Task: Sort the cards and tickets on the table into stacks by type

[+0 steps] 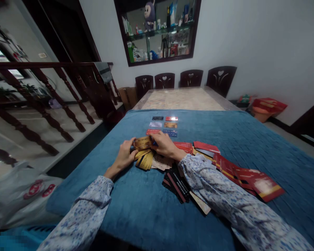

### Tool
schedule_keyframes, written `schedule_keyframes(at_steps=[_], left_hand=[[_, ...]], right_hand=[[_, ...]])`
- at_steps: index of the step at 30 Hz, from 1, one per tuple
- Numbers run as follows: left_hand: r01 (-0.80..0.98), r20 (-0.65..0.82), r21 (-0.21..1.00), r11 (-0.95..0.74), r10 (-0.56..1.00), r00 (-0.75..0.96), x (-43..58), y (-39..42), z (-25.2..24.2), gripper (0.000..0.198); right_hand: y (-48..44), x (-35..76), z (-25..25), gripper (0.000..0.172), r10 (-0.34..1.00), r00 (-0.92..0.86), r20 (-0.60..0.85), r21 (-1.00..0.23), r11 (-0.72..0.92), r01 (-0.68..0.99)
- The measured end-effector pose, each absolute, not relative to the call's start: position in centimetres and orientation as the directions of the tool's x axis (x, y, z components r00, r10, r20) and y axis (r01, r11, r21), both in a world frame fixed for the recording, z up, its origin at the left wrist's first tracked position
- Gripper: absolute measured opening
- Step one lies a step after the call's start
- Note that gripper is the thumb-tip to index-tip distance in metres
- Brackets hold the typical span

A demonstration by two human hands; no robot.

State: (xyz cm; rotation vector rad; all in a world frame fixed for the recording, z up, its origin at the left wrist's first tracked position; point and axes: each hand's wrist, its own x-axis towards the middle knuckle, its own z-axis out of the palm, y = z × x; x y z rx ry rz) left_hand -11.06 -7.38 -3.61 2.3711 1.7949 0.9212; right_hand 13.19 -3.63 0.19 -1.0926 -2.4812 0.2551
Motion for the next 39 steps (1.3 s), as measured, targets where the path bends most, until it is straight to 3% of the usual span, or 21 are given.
schedule_keyframes(at_steps=[9, 28, 39], left_hand=[[0.91, 0.343, 0.255, -0.328, 0.91, 0.232, -10.9, -7.0, -2.3, 0.05], [0.888, 0.176, 0.213, -0.407, 0.91, 0.375, -8.3, -2.9, 1.8, 0.046], [0.881, 0.134, 0.162, -0.446, 0.894, 0.428, -5.4, 1.2, 2.4, 0.043]], right_hand=[[-3.1, 13.5, 0.4, 0.045, 0.738, -0.617, 0.273, -0.259, 0.674, 0.692], [-0.9, 16.5, 2.6, 0.04, 0.759, -0.618, 0.206, -0.115, 0.646, 0.754], [1.3, 19.4, 3.4, 0.04, 0.809, -0.567, 0.153, -0.124, 0.585, 0.802]])
